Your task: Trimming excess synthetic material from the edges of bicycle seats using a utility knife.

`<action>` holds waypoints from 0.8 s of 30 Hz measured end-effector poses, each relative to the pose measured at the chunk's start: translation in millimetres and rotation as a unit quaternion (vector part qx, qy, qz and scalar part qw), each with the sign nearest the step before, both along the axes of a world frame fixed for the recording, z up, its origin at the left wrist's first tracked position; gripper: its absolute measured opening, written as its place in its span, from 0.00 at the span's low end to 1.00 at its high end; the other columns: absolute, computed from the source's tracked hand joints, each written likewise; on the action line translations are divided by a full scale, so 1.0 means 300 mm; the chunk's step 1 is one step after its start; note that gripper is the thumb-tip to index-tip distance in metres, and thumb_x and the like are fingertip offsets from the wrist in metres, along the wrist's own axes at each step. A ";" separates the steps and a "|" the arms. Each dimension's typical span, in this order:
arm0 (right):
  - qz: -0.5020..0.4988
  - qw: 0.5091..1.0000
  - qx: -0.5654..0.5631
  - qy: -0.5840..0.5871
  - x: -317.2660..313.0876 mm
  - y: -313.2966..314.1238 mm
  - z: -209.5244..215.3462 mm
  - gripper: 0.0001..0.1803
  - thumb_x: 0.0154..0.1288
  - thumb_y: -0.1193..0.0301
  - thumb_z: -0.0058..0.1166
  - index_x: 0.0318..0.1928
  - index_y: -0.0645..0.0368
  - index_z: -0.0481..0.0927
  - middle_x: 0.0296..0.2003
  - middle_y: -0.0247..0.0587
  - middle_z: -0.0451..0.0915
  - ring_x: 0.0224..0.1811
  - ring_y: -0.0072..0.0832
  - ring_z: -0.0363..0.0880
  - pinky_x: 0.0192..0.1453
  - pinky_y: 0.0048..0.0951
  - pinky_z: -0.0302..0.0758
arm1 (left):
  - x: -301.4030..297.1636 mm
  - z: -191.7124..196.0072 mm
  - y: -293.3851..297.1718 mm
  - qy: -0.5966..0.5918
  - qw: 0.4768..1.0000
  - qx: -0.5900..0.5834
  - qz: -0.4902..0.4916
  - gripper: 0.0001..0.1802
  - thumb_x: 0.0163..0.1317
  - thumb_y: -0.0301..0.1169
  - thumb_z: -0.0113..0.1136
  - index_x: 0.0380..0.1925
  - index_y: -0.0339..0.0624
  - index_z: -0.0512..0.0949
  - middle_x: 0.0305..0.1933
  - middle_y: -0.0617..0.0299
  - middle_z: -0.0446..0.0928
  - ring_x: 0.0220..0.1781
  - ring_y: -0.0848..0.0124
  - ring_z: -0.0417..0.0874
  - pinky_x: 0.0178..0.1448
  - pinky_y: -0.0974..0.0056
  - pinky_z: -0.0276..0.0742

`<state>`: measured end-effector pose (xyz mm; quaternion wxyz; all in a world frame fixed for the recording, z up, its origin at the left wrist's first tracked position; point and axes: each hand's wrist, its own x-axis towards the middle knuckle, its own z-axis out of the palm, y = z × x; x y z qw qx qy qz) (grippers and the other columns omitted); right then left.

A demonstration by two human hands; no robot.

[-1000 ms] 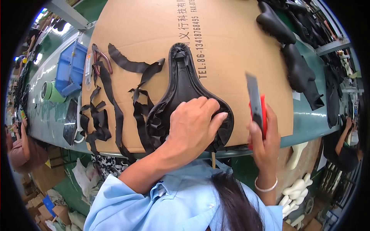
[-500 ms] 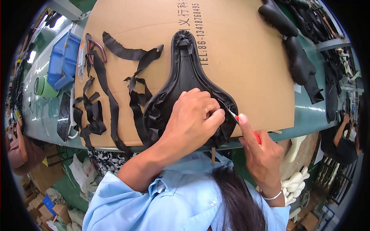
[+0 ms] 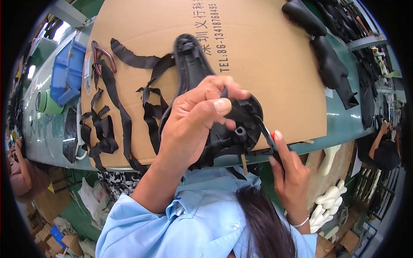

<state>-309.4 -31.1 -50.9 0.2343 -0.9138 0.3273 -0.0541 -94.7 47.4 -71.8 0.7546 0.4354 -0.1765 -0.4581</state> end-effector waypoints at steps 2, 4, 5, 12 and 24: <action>0.016 1.000 -0.018 0.003 0.025 -0.043 0.003 0.32 0.60 0.81 0.55 0.66 0.51 0.69 0.29 0.47 0.77 0.26 0.39 0.77 0.32 0.35 0.72 | 0.010 0.006 -0.012 -0.180 0.982 0.049 -0.036 0.10 0.58 0.25 0.52 0.17 0.39 0.70 0.37 0.57 0.73 0.31 0.74 0.74 0.31 0.71 0.67; 0.039 0.998 -0.038 0.027 0.063 -0.094 0.013 0.30 0.59 0.81 0.55 0.64 0.53 0.71 0.31 0.47 0.79 0.27 0.38 0.77 0.34 0.35 0.74 | 0.019 -0.007 -0.034 -0.527 0.839 0.134 -0.031 0.08 0.56 0.25 0.55 0.20 0.36 0.72 0.40 0.54 0.76 0.30 0.68 0.78 0.31 0.68 0.71; 0.041 0.998 -0.037 0.025 0.069 -0.118 0.007 0.30 0.59 0.81 0.55 0.64 0.53 0.71 0.31 0.47 0.79 0.27 0.38 0.77 0.34 0.35 0.74 | 0.018 -0.005 -0.057 -0.662 0.731 0.167 -0.022 0.07 0.55 0.26 0.56 0.20 0.36 0.73 0.39 0.54 0.76 0.29 0.65 0.77 0.31 0.66 0.71; -0.001 0.969 0.227 -0.095 0.134 -0.166 -0.048 0.27 0.65 0.76 0.52 0.65 0.54 0.68 0.57 0.54 0.74 0.55 0.47 0.78 0.55 0.35 0.74 | 0.188 0.050 -0.249 -0.454 0.812 0.238 -0.279 0.12 0.52 0.31 0.58 0.15 0.35 0.75 0.15 0.62 0.70 0.27 0.75 0.72 0.30 0.67 0.66; -0.125 0.954 0.229 -0.151 0.058 0.017 -0.149 0.32 0.70 0.71 0.49 0.71 0.60 0.54 0.51 0.59 0.78 0.38 0.45 0.85 0.39 0.35 0.78 | 0.159 0.087 -0.309 -0.103 0.978 -0.135 -0.119 0.13 0.65 0.33 0.52 0.22 0.42 0.73 0.26 0.67 0.67 0.35 0.72 0.70 0.44 0.65 0.66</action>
